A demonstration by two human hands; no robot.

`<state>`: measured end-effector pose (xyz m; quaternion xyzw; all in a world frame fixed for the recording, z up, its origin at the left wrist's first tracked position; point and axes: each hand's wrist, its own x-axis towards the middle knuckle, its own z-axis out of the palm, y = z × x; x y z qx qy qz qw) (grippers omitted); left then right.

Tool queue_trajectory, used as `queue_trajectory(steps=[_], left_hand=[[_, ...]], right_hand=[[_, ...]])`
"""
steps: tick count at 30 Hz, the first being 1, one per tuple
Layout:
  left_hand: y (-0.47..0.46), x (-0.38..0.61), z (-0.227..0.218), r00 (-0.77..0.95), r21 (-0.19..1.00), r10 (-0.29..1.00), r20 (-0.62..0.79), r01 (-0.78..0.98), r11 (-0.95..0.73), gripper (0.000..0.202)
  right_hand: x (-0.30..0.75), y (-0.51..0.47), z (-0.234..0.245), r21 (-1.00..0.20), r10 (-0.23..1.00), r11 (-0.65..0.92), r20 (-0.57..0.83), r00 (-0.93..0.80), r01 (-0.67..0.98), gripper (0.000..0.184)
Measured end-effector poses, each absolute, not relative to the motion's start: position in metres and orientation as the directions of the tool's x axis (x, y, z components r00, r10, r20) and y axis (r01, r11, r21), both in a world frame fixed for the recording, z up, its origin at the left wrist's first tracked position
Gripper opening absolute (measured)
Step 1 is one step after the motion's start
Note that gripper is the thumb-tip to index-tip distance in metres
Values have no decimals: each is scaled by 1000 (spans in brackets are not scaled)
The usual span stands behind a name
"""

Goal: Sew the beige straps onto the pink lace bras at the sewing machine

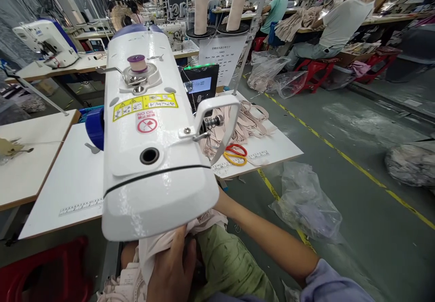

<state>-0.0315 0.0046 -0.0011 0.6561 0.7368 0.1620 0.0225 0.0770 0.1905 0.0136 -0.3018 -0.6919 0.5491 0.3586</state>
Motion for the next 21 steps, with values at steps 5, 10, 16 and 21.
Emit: queue_trajectory(steps=[5, 10, 16, 21], left_hand=[[5, -32, -4, -110, 240, 972, 206, 969, 58, 65], [5, -37, -7, -60, 195, 970, 236, 981, 13, 70], [2, -46, -8, -27, 170, 945, 326, 985, -31, 75], [0, -44, -1, -37, 156, 951, 308, 988, -12, 71]], right_hand=[[78, 189, 15, -974, 825, 221, 163, -542, 45, 11], [75, 190, 12, -955, 788, 293, 267, -555, -44, 7], [71, 189, -3, -940, 822, 335, 323, -469, -60, 12], [84, 182, -14, -966, 904, 250, 259, -341, -72, 12]])
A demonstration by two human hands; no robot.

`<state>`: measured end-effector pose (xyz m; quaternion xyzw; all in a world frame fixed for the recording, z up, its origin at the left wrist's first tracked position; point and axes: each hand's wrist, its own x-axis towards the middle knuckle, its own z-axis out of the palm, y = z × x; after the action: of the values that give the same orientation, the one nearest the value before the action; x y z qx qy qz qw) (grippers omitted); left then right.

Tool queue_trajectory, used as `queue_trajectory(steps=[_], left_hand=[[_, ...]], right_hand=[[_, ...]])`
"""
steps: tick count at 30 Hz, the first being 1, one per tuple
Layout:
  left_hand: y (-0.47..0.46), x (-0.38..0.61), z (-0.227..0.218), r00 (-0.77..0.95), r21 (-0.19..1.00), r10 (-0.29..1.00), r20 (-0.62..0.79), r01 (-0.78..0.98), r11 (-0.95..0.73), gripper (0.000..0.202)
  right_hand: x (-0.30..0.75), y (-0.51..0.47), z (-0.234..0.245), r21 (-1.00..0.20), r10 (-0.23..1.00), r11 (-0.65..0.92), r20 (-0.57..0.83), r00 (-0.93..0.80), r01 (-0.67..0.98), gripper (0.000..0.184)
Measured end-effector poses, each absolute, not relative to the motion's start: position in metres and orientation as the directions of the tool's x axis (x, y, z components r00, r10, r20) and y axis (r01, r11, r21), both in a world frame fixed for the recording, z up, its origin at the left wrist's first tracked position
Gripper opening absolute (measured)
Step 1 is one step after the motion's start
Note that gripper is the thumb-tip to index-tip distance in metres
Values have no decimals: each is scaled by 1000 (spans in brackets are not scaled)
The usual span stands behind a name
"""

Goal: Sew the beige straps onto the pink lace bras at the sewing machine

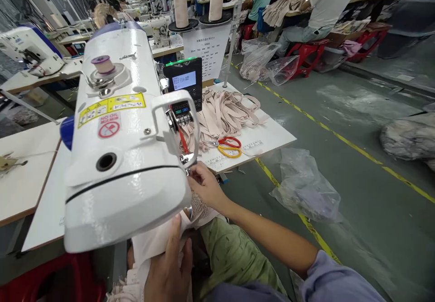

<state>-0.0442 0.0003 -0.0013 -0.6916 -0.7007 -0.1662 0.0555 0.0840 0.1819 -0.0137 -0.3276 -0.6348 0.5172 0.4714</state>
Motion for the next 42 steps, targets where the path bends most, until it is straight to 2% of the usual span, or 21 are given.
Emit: queue_trajectory(steps=[7, 18, 29, 36, 40, 42], left_hand=[[4, -39, 8, -35, 153, 935, 354, 988, -21, 64], [13, -30, 10, 10, 156, 926, 377, 985, -74, 60], [17, -21, 9, -42, 220, 955, 294, 975, -25, 58], [8, -17, 4, -264, 191, 917, 299, 958, 214, 81], [-1, 0, -5, -270, 117, 905, 328, 962, 245, 81], [-10, 16, -16, -245, 153, 912, 329, 967, 204, 83]], right_hand=[[96, 178, -21, -979, 900, 190, 202, -386, -70, 15], [99, 175, -16, -978, 898, 188, 209, -387, -92, 17], [100, 164, -14, -982, 896, 159, 188, -401, -105, 16], [96, 146, -9, -991, 907, -8, 49, -418, -133, 22], [104, 123, -13, -983, 908, -3, 74, -413, -183, 29], [112, 110, -16, -986, 888, -27, 52, -456, -165, 29]])
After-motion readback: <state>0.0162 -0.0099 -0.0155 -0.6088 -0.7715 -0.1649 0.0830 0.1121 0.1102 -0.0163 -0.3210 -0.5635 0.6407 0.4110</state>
